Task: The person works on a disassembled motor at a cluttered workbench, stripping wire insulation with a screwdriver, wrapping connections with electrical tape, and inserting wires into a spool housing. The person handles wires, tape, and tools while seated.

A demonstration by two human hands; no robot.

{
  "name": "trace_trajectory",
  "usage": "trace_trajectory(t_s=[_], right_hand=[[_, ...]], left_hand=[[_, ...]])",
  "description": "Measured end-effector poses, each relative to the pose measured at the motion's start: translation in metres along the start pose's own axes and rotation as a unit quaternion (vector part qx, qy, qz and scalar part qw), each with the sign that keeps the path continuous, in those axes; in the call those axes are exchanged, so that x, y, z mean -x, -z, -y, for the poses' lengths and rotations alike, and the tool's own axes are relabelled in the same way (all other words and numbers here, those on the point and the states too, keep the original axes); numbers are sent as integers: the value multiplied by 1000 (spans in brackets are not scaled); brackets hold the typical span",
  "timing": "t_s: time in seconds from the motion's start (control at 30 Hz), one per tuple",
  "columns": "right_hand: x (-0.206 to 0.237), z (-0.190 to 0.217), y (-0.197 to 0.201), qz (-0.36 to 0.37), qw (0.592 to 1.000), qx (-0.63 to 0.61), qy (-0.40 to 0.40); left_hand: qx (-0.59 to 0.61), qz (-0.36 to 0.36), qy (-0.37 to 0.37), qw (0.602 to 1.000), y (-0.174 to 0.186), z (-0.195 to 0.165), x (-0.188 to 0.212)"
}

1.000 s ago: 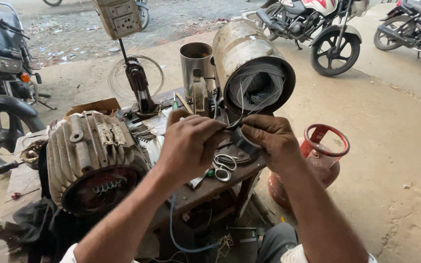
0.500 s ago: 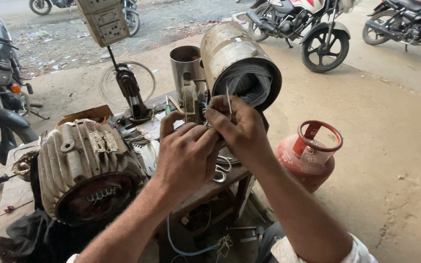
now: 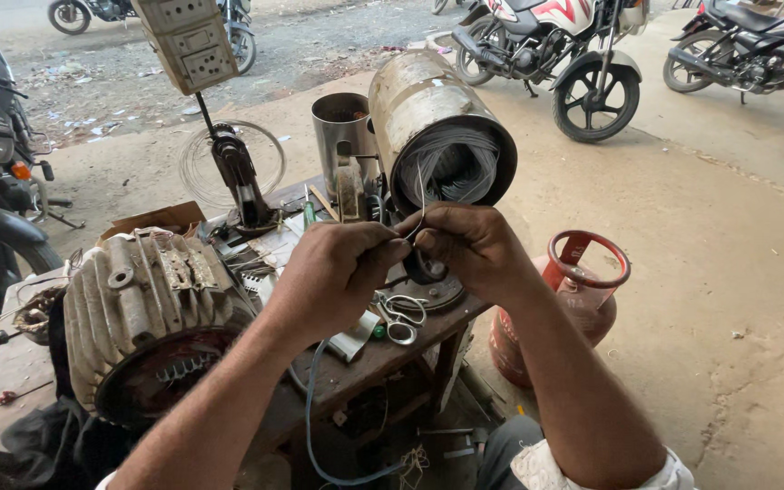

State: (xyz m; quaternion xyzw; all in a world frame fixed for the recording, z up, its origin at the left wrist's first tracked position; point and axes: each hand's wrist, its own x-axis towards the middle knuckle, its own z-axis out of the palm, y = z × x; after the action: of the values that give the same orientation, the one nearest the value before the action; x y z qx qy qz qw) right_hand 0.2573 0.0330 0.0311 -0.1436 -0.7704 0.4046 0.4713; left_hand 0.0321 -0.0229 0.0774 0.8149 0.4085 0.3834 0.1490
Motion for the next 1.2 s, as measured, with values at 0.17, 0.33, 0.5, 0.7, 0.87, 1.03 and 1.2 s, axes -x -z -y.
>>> trace_trajectory(t_s=[0.17, 0.33, 0.5, 0.7, 0.87, 1.03, 1.2], right_hand=[[5, -6, -12, -118, 957, -220, -151], [11, 9, -19, -136, 896, -362, -218], [9, 21, -20, -87, 961, -238, -114], [-24, 11, -41, -187, 972, -29, -141], [-26, 16, -24, -103, 949, -219, -201], [-8, 9, -13, -33, 990, -93, -97], [-7, -1, -6, -45, 992, -85, -76]], left_hand=[[-271, -168, -195, 927, -13, 15, 6], [-294, -175, -182, 922, -24, 25, 14], [-231, -94, -116, 961, -21, 18, 19], [-219, -133, -170, 952, -19, -1, 15], [-165, -132, -160, 964, -3, -4, 12], [-21, 49, 105, 993, 13, -1, 5], [-26, -3, 66, 997, 4, 3, -1]])
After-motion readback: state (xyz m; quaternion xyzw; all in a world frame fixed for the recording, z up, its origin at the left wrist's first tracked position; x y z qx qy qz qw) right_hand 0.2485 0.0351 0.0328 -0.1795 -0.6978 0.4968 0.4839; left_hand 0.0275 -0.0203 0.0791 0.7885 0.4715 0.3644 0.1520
